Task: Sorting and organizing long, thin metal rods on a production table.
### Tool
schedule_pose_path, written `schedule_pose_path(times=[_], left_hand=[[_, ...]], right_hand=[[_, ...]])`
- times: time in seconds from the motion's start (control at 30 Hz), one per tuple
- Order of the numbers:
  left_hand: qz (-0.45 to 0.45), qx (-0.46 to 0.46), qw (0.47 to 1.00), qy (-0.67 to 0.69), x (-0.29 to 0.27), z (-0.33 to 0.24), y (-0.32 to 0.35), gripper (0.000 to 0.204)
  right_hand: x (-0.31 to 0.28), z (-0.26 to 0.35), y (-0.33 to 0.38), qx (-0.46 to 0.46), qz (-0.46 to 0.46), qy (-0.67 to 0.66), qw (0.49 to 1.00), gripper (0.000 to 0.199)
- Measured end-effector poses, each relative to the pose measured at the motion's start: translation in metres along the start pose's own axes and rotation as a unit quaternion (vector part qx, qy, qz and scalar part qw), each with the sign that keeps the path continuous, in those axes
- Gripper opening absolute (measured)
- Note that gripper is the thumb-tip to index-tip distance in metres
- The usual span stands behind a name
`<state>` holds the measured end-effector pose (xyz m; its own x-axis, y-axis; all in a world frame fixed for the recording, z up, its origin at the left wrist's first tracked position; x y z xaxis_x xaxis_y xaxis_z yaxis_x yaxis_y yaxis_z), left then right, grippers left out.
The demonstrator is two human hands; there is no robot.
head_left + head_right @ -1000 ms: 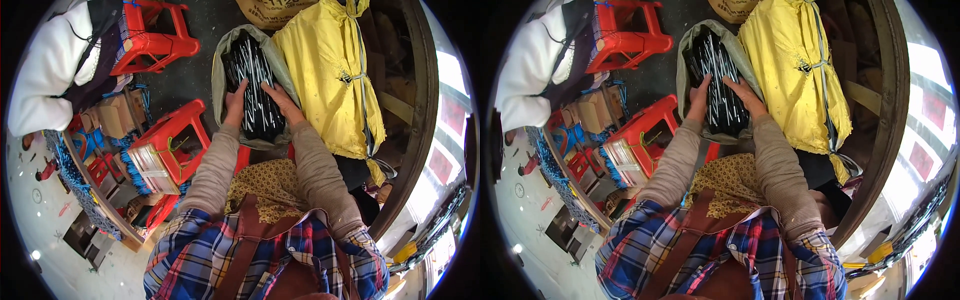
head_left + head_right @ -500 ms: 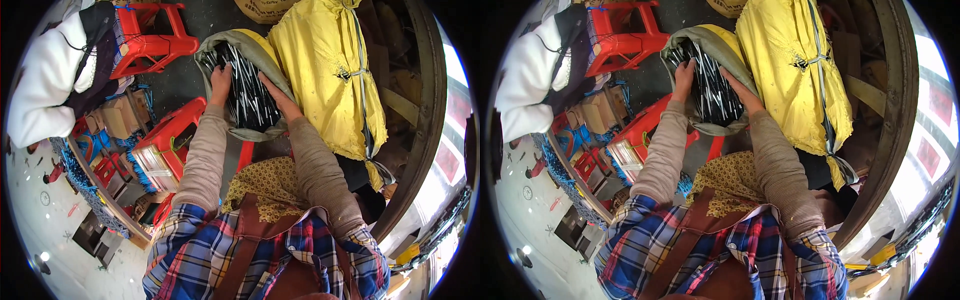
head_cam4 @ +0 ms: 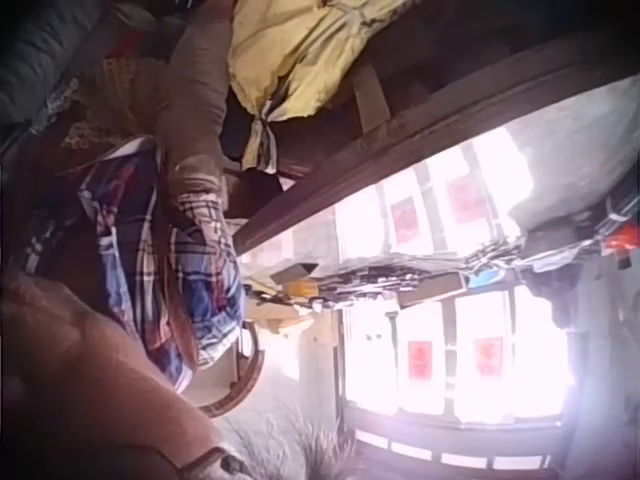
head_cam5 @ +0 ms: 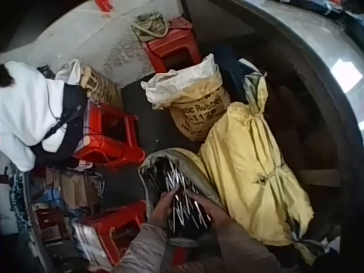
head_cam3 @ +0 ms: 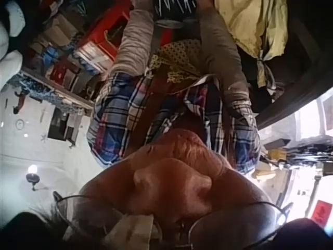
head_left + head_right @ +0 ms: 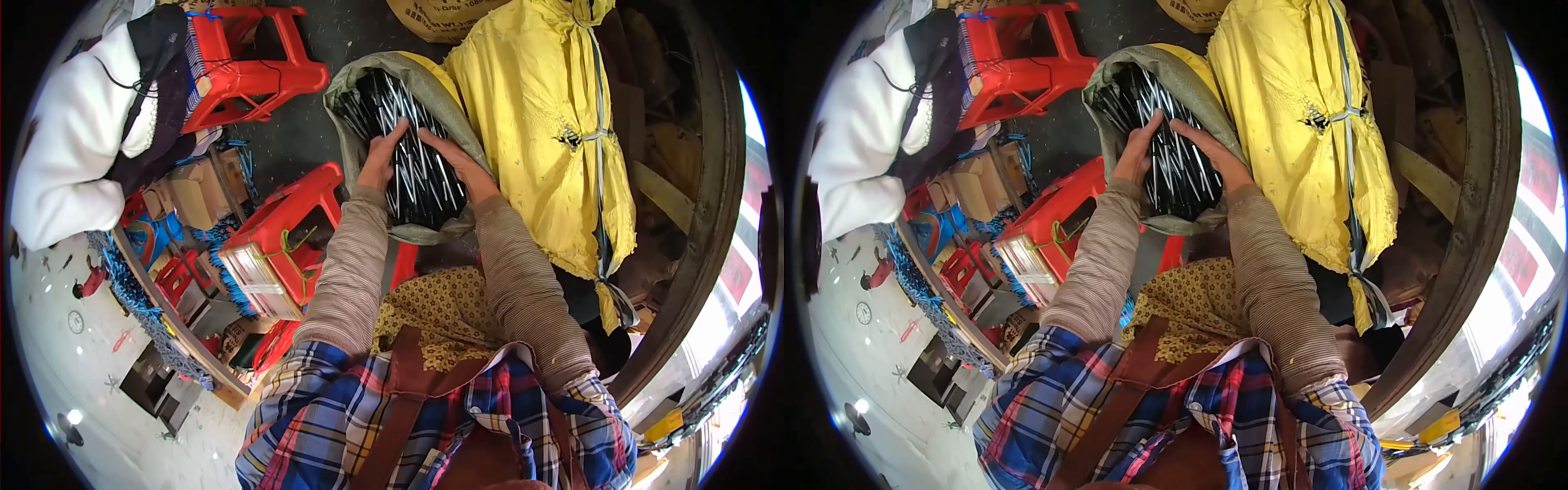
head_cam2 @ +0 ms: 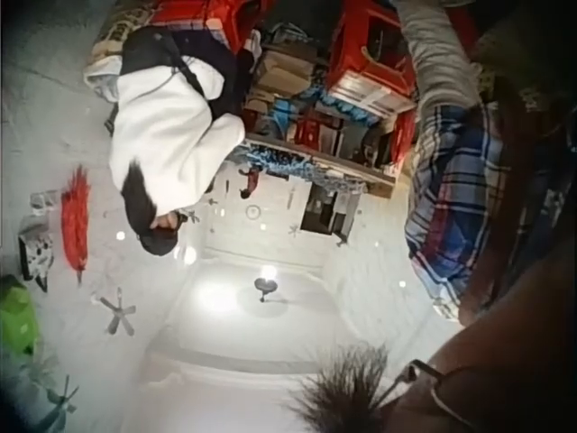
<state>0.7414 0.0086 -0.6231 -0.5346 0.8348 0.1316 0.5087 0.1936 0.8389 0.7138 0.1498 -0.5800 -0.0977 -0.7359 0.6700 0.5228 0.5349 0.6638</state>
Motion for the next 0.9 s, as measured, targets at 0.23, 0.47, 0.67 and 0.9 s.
schedule_pose_path(times=[0.23, 0.47, 0.67, 0.9], left_hand=[[0.078, -0.048, 0.989, 0.119, 0.001, 0.019, 0.017, 0.053], [0.079, -0.006, 0.997, 0.027, 0.019, 0.006, 0.051, 0.047], [0.12, -0.01, 0.992, 0.047, 0.05, -0.042, 0.067, 0.037], [0.13, -0.148, 0.973, 0.125, 0.047, -0.032, 0.036, 0.033]], right_hand=[[0.028, 0.02, 0.02, -0.033, 0.039, 0.027, 0.998, 0.066], [0.011, 0.012, 0.021, -0.024, 0.009, 0.041, 0.999, 0.068], [0.039, 0.053, 0.041, 0.03, -0.005, 0.154, 0.988, 0.078], [0.049, 0.066, 0.039, 0.002, 0.018, 0.138, 0.99, 0.043]])
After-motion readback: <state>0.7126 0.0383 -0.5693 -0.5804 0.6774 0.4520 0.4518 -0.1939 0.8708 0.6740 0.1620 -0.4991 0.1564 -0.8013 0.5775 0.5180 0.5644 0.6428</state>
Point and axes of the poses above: each hand's wrist, its own y-axis away from the middle knuckle, its own x-axis out of the palm, z = x × y, the point moved 10 cm from there along -y, towards the middle knuckle, and after that the axes turned 3 degrees about y, right-handed, at the moved point
